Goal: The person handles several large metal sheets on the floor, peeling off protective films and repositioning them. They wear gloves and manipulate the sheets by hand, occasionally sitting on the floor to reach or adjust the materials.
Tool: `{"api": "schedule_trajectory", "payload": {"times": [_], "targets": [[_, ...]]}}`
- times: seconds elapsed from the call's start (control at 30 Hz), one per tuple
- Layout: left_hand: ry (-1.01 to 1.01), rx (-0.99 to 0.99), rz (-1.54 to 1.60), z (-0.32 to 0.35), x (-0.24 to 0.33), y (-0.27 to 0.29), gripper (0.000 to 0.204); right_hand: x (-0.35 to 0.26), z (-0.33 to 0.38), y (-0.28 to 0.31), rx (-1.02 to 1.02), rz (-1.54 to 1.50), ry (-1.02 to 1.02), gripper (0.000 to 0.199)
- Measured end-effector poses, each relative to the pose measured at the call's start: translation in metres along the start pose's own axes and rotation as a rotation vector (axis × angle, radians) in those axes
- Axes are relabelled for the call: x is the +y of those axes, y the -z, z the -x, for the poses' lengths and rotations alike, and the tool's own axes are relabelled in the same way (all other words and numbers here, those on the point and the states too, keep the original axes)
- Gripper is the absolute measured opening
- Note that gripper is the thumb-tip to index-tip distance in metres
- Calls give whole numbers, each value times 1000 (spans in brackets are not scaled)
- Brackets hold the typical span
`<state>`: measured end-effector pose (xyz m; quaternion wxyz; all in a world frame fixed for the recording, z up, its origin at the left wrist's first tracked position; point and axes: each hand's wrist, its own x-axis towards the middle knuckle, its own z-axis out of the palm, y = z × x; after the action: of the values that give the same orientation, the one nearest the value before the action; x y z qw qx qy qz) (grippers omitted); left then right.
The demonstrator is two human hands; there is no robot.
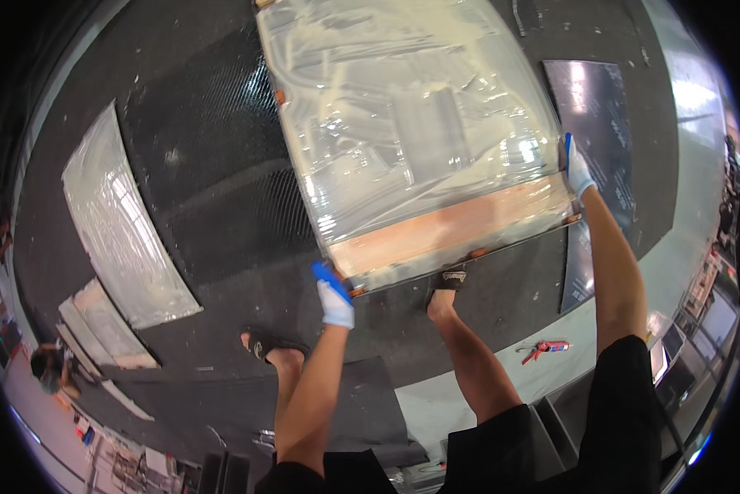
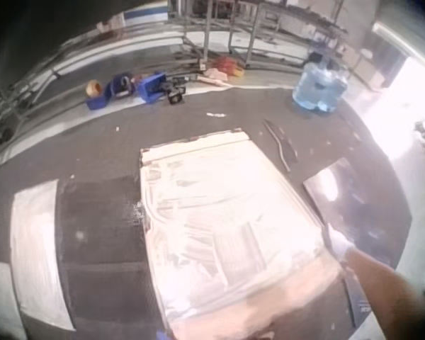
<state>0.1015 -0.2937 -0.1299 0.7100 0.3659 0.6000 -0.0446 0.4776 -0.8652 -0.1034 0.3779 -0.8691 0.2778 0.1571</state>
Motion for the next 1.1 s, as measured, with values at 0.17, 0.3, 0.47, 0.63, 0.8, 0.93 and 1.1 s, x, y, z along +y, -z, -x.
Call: {"api": "schedule_trajectory", "payload": {"times": [0.17,0.3,0.47,0.63,0.8,0.93,1.1], "targets": [[30,-96,-99,-35,-53,3,64,43,-51,-33,-169,257,-249,89],[-67,-126,-459,-64,-69,6,66,85,-76,-51,-237,30,-262,84],[-375,-208,-873,-50,-78,-14,69,90,-79,-25,-133,14,-253,101],[-345,-204,-974,-35,-65,-41,68,69,-68,-18,-229,-121,-347,98],[-86,-280,-1120,-35,-9,-69,77,74,-1,-66,-108,232,-125,83],[-283,-520,-1974,-14,58,-53,79,88,135,-60,-33,361,221,65],[46,47,-645,33,155,115,53,101,330,27,63,237,-121,63]]}}
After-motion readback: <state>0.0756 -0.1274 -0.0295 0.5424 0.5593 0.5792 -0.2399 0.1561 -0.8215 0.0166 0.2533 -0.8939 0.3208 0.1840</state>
